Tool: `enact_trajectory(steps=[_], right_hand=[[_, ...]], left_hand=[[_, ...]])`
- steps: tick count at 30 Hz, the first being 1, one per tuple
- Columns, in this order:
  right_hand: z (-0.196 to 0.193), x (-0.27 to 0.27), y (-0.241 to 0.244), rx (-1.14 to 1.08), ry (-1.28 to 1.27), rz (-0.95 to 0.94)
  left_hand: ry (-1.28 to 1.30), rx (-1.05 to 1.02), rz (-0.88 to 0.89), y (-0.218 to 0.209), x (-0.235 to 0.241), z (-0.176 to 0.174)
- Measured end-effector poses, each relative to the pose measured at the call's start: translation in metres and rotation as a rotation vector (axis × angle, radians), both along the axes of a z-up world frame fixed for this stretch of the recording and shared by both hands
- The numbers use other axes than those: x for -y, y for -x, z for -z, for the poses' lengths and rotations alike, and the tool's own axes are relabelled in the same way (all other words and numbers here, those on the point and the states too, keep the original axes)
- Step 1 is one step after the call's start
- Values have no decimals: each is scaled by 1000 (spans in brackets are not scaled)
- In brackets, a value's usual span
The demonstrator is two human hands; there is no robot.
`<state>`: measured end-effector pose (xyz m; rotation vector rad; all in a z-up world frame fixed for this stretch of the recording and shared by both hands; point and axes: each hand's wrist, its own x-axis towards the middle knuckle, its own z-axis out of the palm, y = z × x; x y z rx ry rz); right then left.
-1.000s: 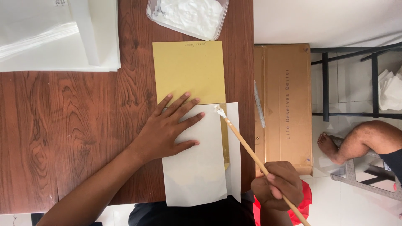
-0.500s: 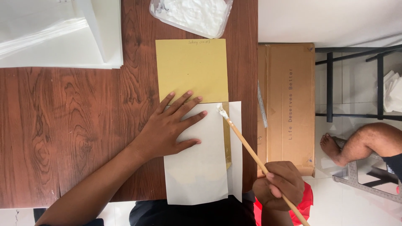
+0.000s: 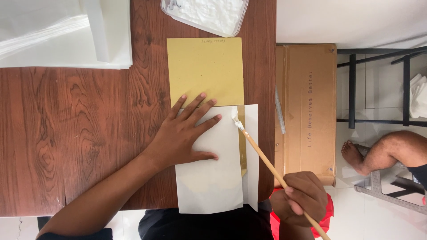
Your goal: The person is manually assembling paper bags by folding white paper sheets around a yellow template and applying glue with a wooden stick.
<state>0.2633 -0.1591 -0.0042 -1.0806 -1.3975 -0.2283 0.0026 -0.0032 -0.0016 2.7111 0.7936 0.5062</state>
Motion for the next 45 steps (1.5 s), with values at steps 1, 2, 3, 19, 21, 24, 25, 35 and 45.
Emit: enact_trajectory(steps=[1,2,3,19,21,24,25,35,45], right_hand=[[1,1,0,0,-1,0],[1,1,-1,-4,-44,33],[2,2,-1,-9,-87,64],[-2,-4,5,-5,-6,24],[-4,-5,5,23,-13,19],[-10,5,3,9,-3,16],[-11,6,3,10,-5,17],[-15,2,5,4,25,6],[-13,-5,15,-57,-6,86]], left_hand=[[-1,0,0,0,0,1],[-10,-12,-4,-1,1,1],[-19,-25,-10,0,1,2],[-14,-56,0,0,0,1],[-20,-66,-4,0,1,2],[-11,-44,1,0,0,2],[-13,-43,2,0,0,2],[-22,-41,-7,0,1,1],[-13,-59,2,-1,1,-2]])
